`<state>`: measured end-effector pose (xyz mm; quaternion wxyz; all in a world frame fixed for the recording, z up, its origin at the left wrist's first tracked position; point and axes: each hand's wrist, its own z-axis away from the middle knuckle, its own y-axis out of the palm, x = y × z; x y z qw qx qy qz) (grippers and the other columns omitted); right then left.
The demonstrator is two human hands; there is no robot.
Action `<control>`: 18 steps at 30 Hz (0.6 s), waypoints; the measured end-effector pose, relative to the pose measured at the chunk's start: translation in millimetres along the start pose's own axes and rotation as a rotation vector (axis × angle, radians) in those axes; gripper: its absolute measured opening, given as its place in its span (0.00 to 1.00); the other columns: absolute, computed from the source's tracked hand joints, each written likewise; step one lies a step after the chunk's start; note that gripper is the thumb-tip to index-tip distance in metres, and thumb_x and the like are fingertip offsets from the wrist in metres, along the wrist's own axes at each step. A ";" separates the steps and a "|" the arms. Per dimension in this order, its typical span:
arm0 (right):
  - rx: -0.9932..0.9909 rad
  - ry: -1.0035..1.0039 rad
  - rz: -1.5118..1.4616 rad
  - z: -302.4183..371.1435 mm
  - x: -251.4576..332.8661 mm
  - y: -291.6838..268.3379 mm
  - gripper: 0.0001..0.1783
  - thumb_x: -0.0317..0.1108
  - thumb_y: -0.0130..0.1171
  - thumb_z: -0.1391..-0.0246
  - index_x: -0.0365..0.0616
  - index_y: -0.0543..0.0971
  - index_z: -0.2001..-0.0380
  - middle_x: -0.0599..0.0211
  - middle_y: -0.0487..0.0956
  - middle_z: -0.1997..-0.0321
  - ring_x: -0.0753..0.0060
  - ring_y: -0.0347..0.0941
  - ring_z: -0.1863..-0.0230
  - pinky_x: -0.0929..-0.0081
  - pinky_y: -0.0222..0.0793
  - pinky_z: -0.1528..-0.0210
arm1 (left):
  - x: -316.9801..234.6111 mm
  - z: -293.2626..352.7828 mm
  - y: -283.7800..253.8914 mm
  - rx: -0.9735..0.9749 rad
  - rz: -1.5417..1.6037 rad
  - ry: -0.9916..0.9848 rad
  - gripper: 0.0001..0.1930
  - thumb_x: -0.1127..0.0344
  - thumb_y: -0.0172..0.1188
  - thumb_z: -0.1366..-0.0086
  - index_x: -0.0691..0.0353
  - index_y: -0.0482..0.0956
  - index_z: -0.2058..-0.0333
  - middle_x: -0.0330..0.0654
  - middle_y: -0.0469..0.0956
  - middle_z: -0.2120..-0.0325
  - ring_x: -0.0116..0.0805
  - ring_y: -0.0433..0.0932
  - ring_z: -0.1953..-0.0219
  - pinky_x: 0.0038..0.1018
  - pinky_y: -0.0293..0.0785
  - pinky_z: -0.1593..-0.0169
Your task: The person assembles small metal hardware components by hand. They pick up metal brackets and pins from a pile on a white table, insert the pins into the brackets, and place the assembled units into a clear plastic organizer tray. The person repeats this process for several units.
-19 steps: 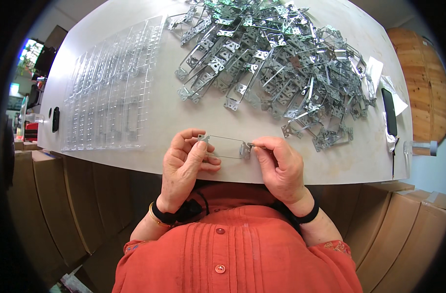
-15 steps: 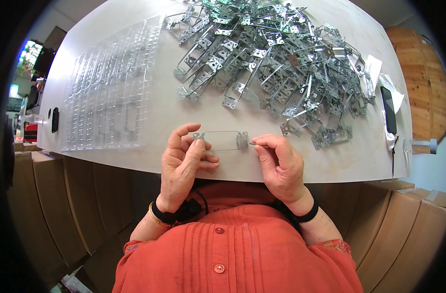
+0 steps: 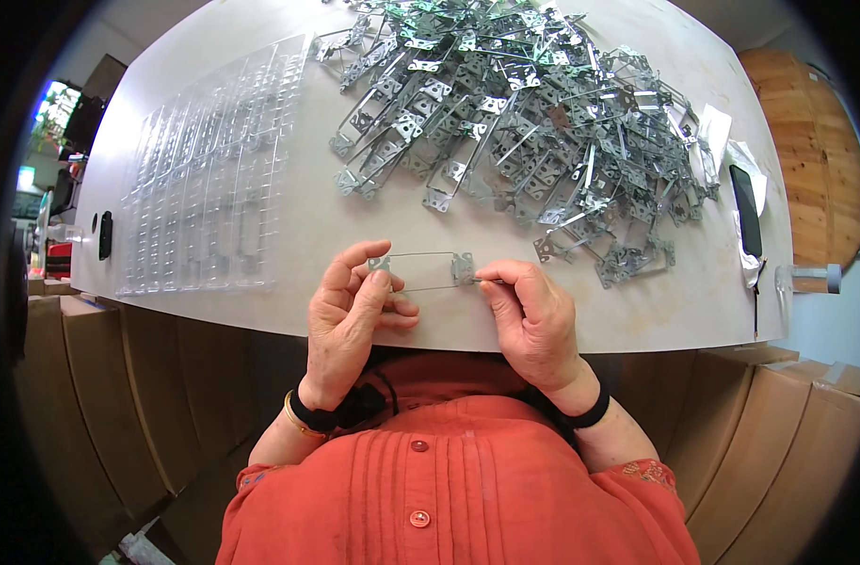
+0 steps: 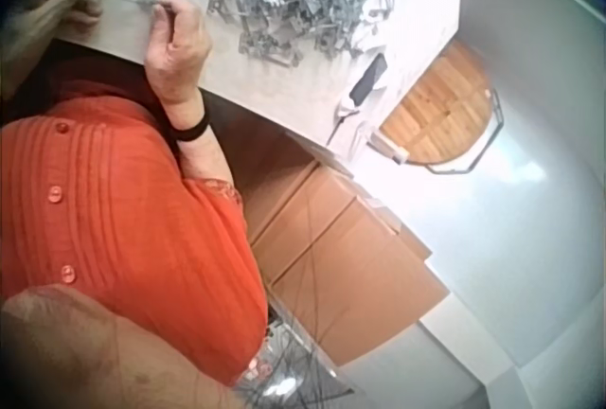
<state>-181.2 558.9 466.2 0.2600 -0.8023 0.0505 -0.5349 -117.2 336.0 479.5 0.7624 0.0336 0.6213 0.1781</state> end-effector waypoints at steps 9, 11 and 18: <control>0.003 -0.051 0.056 -4.4 4.3 0.6 0.09 0.19 0.67 0.39 0.42 0.80 0.58 0.60 0.83 0.66 0.62 0.78 0.71 0.70 0.73 0.68 | -1.6 -0.5 -0.2 0.000 -0.005 -0.012 0.19 0.67 0.54 0.19 0.64 0.71 0.34 0.43 0.78 0.57 0.30 0.86 0.61 0.27 0.90 0.56; -0.004 -0.078 0.080 -5.8 5.0 1.1 0.09 0.20 0.67 0.39 0.42 0.80 0.58 0.61 0.82 0.66 0.61 0.78 0.72 0.69 0.72 0.68 | -0.4 -0.9 -0.6 0.003 -0.003 -0.006 0.19 0.67 0.54 0.19 0.64 0.71 0.34 0.43 0.78 0.57 0.30 0.86 0.61 0.27 0.90 0.56; 0.004 -0.063 0.110 -7.4 7.0 1.2 0.08 0.21 0.69 0.40 0.42 0.80 0.60 0.62 0.82 0.67 0.60 0.77 0.72 0.68 0.72 0.69 | -0.1 -1.4 -1.2 0.015 0.005 -0.009 0.19 0.67 0.55 0.19 0.64 0.71 0.34 0.43 0.78 0.58 0.30 0.87 0.61 0.27 0.90 0.57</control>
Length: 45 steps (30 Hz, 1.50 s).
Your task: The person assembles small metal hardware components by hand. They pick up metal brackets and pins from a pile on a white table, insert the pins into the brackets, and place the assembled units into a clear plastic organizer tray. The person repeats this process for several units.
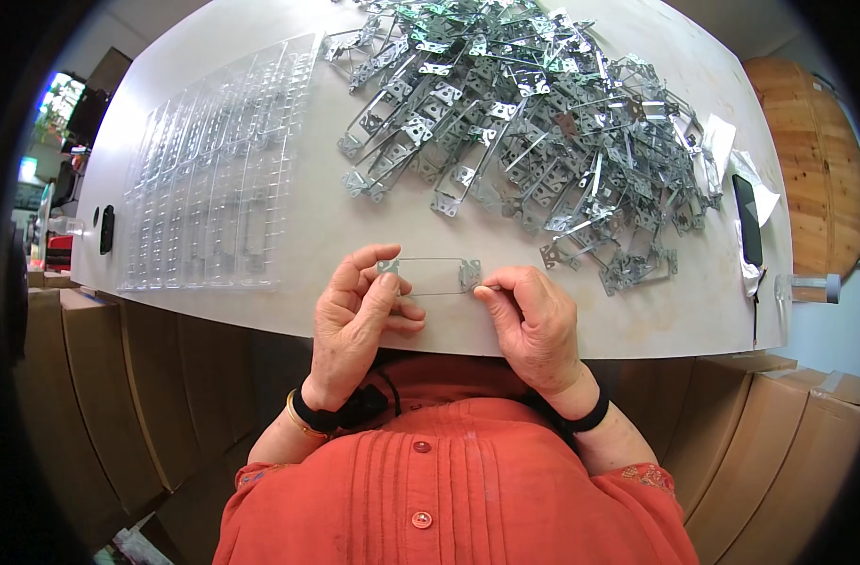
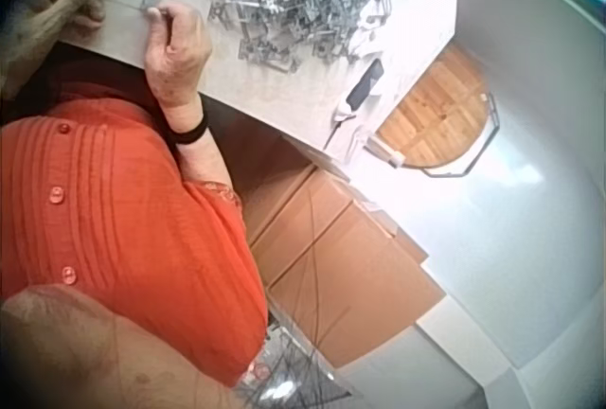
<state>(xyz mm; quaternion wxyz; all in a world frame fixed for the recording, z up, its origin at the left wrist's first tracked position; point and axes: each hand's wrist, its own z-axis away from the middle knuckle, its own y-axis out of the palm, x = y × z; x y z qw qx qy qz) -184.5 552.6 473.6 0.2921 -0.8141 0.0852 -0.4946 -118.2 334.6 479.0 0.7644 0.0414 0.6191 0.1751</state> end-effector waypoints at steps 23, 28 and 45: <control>-0.016 -0.012 -0.017 -1.0 -0.5 -0.5 0.07 0.22 0.69 0.40 0.42 0.82 0.60 0.62 0.83 0.65 0.62 0.79 0.69 0.70 0.74 0.67 | -0.6 0.8 1.1 -0.006 -0.021 -0.014 0.18 0.67 0.54 0.19 0.64 0.72 0.35 0.42 0.78 0.57 0.29 0.86 0.61 0.27 0.90 0.57; -0.026 -0.003 -0.044 -1.2 1.4 -1.4 0.07 0.22 0.70 0.40 0.41 0.83 0.60 0.62 0.83 0.65 0.63 0.79 0.69 0.70 0.73 0.67 | -1.2 0.5 1.9 -0.002 -0.016 -0.016 0.18 0.67 0.54 0.19 0.64 0.72 0.35 0.43 0.78 0.57 0.29 0.86 0.61 0.27 0.90 0.57; -0.006 -0.011 -0.062 -0.7 -1.4 -1.8 0.07 0.21 0.69 0.40 0.40 0.82 0.59 0.60 0.84 0.63 0.64 0.79 0.68 0.71 0.74 0.66 | -0.9 1.3 0.9 -0.006 -0.023 -0.010 0.18 0.66 0.54 0.19 0.65 0.72 0.35 0.44 0.78 0.57 0.30 0.86 0.61 0.27 0.89 0.57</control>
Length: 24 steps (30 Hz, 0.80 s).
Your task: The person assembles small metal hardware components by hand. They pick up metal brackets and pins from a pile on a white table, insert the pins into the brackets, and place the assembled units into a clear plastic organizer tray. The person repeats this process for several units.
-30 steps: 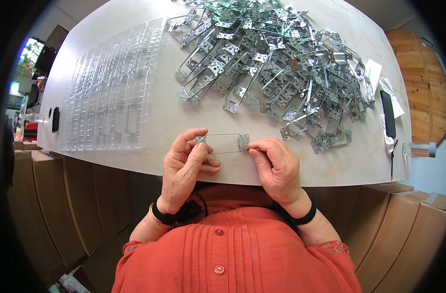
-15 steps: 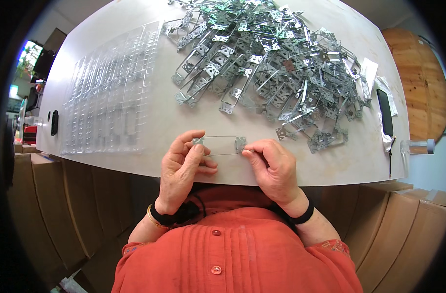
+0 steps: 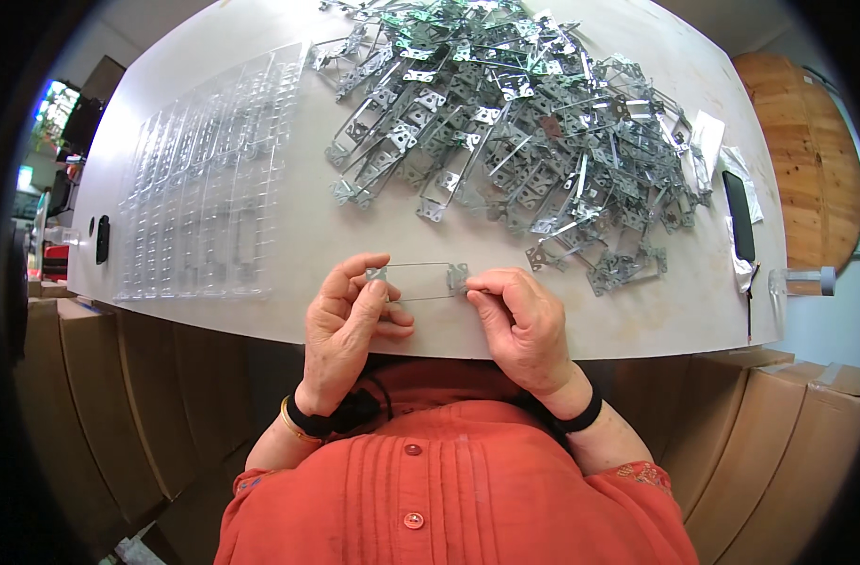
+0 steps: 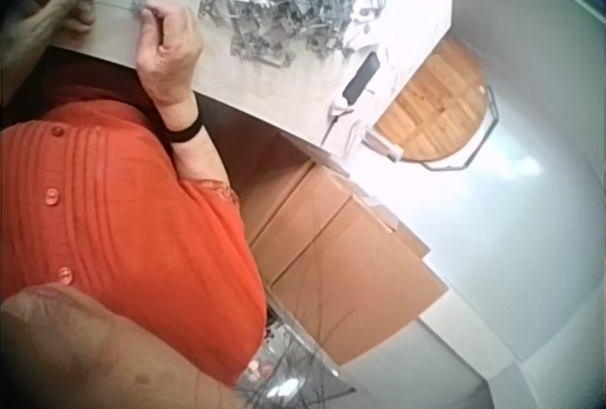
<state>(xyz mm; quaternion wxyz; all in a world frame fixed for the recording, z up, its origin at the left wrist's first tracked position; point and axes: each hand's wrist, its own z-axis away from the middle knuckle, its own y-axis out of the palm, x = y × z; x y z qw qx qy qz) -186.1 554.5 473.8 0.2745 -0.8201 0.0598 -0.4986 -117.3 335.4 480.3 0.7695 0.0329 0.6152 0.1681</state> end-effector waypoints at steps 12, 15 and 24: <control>0.009 0.003 -0.008 1.4 -1.9 -1.5 0.07 0.21 0.69 0.40 0.40 0.83 0.59 0.60 0.84 0.64 0.63 0.79 0.69 0.71 0.74 0.67 | 0.0 0.2 0.2 -0.003 0.005 -0.005 0.18 0.67 0.54 0.19 0.65 0.72 0.35 0.43 0.78 0.57 0.30 0.86 0.61 0.27 0.90 0.57; -0.010 -0.043 -0.007 -0.9 -2.9 0.6 0.07 0.21 0.69 0.40 0.40 0.82 0.60 0.60 0.84 0.64 0.62 0.79 0.69 0.70 0.74 0.67 | 0.1 -1.0 1.8 0.013 -0.028 0.002 0.19 0.67 0.53 0.19 0.65 0.70 0.35 0.43 0.78 0.57 0.30 0.86 0.62 0.28 0.90 0.57; -0.004 -0.021 -0.014 -1.1 -1.0 0.1 0.08 0.20 0.69 0.41 0.40 0.82 0.60 0.59 0.83 0.64 0.61 0.80 0.68 0.69 0.75 0.66 | 2.7 -1.1 0.6 -0.040 0.002 -0.025 0.13 0.67 0.54 0.19 0.67 0.69 0.42 0.46 0.79 0.58 0.32 0.87 0.63 0.28 0.89 0.59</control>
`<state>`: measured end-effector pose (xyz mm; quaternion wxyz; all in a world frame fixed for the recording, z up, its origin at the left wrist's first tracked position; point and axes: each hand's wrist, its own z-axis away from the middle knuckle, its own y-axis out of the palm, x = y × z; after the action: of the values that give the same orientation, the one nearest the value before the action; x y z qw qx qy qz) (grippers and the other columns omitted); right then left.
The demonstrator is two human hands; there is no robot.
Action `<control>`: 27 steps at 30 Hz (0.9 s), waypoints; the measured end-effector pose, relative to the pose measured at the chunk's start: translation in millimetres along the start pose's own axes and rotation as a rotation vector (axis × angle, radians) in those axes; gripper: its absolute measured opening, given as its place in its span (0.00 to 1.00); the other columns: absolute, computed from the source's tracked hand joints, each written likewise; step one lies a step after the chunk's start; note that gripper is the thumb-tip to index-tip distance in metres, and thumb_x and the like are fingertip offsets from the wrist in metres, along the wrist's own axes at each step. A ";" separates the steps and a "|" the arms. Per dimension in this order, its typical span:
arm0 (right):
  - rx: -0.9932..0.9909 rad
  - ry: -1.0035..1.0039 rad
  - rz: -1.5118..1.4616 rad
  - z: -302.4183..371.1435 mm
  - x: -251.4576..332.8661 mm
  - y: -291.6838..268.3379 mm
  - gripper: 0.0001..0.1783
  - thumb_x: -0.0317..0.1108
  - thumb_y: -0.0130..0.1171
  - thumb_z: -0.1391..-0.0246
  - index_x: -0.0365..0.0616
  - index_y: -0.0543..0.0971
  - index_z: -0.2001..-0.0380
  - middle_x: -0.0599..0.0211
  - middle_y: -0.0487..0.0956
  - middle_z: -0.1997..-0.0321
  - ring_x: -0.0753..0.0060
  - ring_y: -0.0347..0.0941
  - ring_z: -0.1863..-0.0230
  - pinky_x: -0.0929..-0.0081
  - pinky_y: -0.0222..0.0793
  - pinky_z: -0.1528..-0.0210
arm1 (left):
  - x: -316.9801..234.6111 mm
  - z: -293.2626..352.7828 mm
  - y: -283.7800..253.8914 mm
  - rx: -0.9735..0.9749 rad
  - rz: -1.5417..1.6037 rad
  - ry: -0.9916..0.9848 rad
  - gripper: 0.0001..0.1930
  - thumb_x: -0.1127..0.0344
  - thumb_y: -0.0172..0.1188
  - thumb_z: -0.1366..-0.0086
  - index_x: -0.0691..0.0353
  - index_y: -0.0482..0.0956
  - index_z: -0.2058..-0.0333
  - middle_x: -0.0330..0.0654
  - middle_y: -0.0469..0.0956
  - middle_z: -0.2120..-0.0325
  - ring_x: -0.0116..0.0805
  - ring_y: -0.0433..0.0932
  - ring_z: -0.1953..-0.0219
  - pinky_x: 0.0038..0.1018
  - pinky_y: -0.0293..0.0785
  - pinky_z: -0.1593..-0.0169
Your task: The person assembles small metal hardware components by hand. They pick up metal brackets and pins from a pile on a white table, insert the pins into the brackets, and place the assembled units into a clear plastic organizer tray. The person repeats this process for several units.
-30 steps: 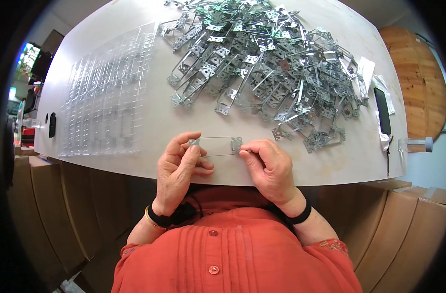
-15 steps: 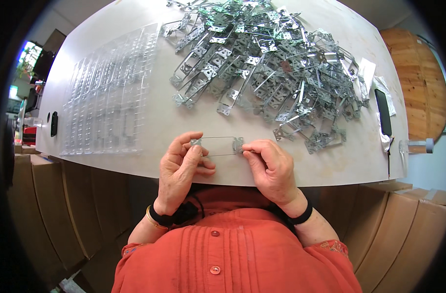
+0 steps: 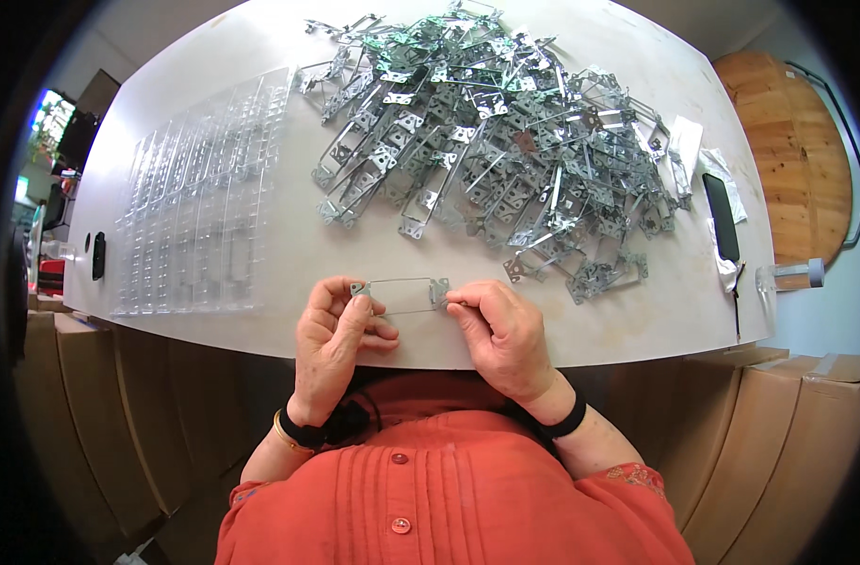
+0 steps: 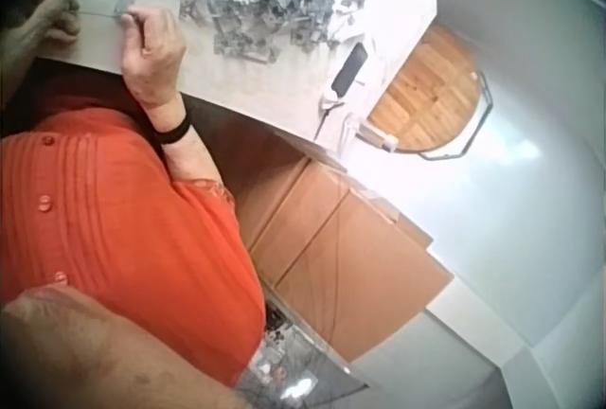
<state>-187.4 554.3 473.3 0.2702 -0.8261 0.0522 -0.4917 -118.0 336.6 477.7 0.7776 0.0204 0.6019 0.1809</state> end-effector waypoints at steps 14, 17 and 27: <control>0.002 -0.011 -0.016 0.2 -0.7 -2.1 0.07 0.21 0.69 0.40 0.40 0.82 0.60 0.59 0.83 0.63 0.62 0.80 0.67 0.70 0.75 0.66 | 4.7 0.0 1.4 0.005 0.006 0.011 0.12 0.67 0.55 0.19 0.66 0.70 0.44 0.46 0.80 0.57 0.32 0.87 0.62 0.28 0.89 0.59; -0.001 0.007 -0.028 1.3 -0.4 0.0 0.06 0.21 0.68 0.39 0.40 0.82 0.60 0.60 0.83 0.63 0.62 0.79 0.68 0.70 0.74 0.67 | 1.5 0.4 0.2 0.004 -0.016 0.012 0.12 0.67 0.54 0.19 0.67 0.70 0.44 0.46 0.80 0.57 0.32 0.87 0.62 0.28 0.89 0.58; 0.004 0.021 -0.081 8.7 -2.5 -3.3 0.05 0.24 0.67 0.36 0.40 0.81 0.60 0.63 0.81 0.64 0.71 0.76 0.70 0.75 0.71 0.68 | 2.7 1.5 0.4 0.014 -0.056 0.054 0.13 0.67 0.55 0.19 0.69 0.71 0.43 0.46 0.81 0.55 0.32 0.86 0.60 0.27 0.88 0.55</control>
<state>-182.0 561.4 469.7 0.2510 -0.8219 0.0206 -0.5109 -116.1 338.0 475.7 0.7656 0.0039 0.6243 0.1553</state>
